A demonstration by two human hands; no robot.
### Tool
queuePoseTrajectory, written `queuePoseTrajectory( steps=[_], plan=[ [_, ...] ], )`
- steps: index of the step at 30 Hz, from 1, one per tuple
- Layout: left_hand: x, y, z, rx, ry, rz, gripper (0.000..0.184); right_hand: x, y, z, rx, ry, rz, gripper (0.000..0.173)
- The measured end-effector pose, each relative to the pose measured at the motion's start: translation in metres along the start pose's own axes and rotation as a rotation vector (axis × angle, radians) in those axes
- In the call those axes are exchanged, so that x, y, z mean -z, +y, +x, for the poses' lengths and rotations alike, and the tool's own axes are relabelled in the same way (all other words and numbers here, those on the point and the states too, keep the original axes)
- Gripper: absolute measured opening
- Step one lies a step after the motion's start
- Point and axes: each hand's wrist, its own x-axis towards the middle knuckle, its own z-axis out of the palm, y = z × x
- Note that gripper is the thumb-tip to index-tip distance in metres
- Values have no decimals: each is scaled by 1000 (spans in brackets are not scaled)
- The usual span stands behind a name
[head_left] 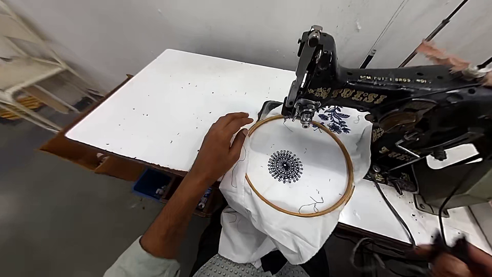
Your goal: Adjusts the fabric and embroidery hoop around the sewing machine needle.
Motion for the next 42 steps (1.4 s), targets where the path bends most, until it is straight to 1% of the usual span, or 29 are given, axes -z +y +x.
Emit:
queuePoseTrajectory(
  steps=[2,3,5,7,8,10,11,12,14,17,19,21,24,27,42],
  plan=[
    [6,25,-15,16,72,-15,29,-21,-7,13,-23,-168,-56,21],
    [8,37,-23,17,54,-17,27,-31,-7,19,-17,-243,-103,20],
    [6,53,-38,-19,-25,-13,26,-51,0,32,36,-391,-185,28],
    [-1,60,-49,-36,-85,44,27,-73,13,46,90,-519,-269,33],
    [-5,62,-54,0,-105,109,29,-84,19,51,100,-570,-300,36],
    [-9,59,-61,155,-165,276,47,-100,32,63,76,-662,-332,42],
    [-10,53,-63,224,-195,313,55,-105,36,69,70,-694,-328,40],
    [-9,46,-63,255,-211,325,57,-110,39,75,74,-719,-318,36],
    [-3,35,-60,223,-236,313,55,-115,40,83,92,-776,-293,31],
    [2,21,-49,108,-308,219,53,-125,33,85,130,-874,-254,28],
    [-1,12,-43,52,-321,177,53,-134,29,80,195,-904,-258,29],
    [-2,10,-40,36,-333,173,53,-142,25,76,256,-917,-257,29],
    [-5,10,-42,24,-293,182,52,-148,26,73,324,-914,-251,30],
    [-6,10,-44,29,-271,207,51,-150,27,72,351,-916,-266,30],
    [-6,12,-45,55,-284,220,52,-159,26,67,407,-903,-299,27]
  ],
)
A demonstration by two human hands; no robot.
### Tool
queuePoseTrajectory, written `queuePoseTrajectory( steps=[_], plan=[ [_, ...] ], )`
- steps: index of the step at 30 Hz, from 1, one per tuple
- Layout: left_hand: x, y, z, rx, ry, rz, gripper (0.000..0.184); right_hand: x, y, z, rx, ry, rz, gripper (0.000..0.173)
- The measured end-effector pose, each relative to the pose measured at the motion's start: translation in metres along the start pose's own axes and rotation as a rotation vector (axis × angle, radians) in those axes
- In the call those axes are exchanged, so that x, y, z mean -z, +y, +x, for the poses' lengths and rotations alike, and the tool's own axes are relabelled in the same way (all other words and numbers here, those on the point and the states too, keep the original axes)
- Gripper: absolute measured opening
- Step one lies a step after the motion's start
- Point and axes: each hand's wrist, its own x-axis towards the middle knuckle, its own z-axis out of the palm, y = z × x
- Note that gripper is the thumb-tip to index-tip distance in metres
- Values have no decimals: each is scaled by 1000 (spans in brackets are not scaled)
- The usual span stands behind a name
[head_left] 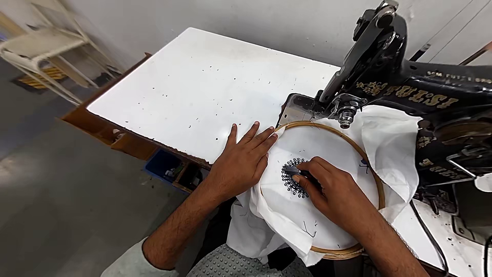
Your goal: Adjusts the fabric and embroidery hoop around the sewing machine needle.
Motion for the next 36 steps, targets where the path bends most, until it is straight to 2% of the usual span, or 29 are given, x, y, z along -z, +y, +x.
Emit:
queuePoseTrajectory(
  steps=[10,13,15,18,22,31,36],
  plan=[
    [0,-1,0,-21,24,11,51,-1,-1,0,38,28,16,25],
    [7,6,-2,-70,177,39,36,3,-2,-2,-40,6,63,26],
    [13,12,-4,-116,211,-57,24,6,-1,-2,-70,-37,96,25],
    [17,16,-2,-141,87,-204,19,9,0,0,-75,-91,113,24],
    [17,13,4,-197,-41,-161,18,11,0,3,-49,-108,131,23],
    [13,25,14,-311,-82,19,13,9,2,4,-7,-100,117,21],
    [12,25,19,-337,-121,26,7,3,2,0,28,-13,129,22]
  ],
)
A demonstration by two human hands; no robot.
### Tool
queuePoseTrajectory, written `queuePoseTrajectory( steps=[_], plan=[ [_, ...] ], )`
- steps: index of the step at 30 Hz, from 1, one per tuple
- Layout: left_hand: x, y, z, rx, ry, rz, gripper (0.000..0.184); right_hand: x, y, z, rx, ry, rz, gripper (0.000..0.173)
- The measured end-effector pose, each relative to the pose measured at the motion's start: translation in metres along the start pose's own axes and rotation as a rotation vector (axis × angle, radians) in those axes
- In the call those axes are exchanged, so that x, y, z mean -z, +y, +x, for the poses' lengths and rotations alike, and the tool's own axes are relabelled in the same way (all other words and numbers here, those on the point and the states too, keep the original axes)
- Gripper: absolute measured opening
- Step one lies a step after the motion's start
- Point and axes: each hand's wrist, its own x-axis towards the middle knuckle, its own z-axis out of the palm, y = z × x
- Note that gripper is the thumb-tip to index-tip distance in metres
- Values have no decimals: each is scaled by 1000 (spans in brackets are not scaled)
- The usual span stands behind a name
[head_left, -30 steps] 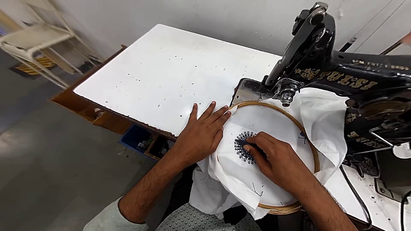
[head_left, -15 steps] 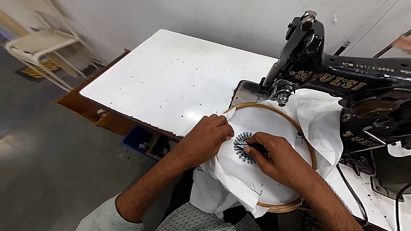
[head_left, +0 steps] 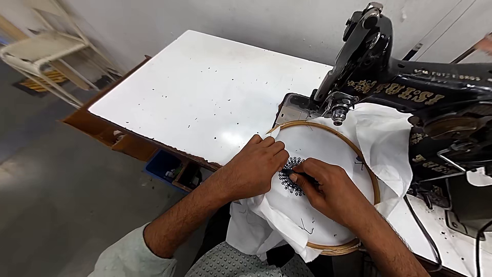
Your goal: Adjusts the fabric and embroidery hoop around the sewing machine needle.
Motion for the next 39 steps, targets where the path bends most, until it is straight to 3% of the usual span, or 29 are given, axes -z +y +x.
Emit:
queuePoseTrajectory(
  steps=[5,9,21,26,39],
  plan=[
    [-6,-15,-7,76,90,-287,17,6,3,-6,-37,6,-4,21],
    [-8,-15,-8,95,120,-335,16,5,0,-3,-1,-36,-31,22],
    [-7,-17,-9,67,93,-345,16,-2,-2,0,45,9,-80,23],
    [2,-21,-13,34,37,-365,19,3,-7,-4,-68,-12,-42,23],
    [-2,-3,-8,-43,2,-119,14,1,-9,-4,12,-37,-42,20]
  ],
)
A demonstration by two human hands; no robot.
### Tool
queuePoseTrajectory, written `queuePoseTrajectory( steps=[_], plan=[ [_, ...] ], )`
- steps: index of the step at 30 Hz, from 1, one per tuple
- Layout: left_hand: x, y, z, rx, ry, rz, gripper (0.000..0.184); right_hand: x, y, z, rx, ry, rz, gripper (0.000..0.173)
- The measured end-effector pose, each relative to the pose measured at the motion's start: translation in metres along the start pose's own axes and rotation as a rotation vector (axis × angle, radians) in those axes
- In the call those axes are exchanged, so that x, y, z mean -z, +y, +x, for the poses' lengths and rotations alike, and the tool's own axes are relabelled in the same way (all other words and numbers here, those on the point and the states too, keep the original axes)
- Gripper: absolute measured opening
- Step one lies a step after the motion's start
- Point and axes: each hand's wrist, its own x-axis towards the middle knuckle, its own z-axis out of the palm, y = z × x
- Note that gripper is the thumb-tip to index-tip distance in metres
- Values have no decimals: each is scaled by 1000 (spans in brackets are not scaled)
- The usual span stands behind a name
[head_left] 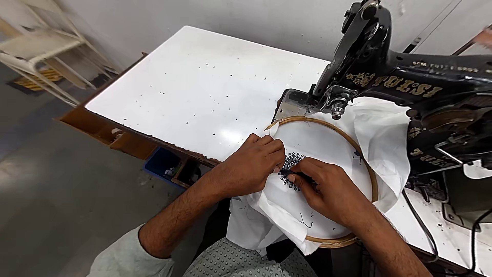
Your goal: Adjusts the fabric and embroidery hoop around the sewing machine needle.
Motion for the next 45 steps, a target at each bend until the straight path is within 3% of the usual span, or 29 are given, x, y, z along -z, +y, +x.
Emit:
queuePoseTrajectory(
  steps=[8,24,31,36,45],
  plan=[
    [-5,-10,-6,71,79,-205,17,8,7,-5,-6,-6,-3,21],
    [-4,-10,-5,78,69,-233,15,-1,12,6,107,1,-39,24],
    [8,-15,-9,46,18,-267,17,6,5,-2,-53,-23,32,23],
    [6,-11,-8,-21,17,-167,16,8,3,-3,-62,-62,38,21],
    [2,10,1,1,-31,67,8,1,2,-1,22,-19,-7,20]
  ],
)
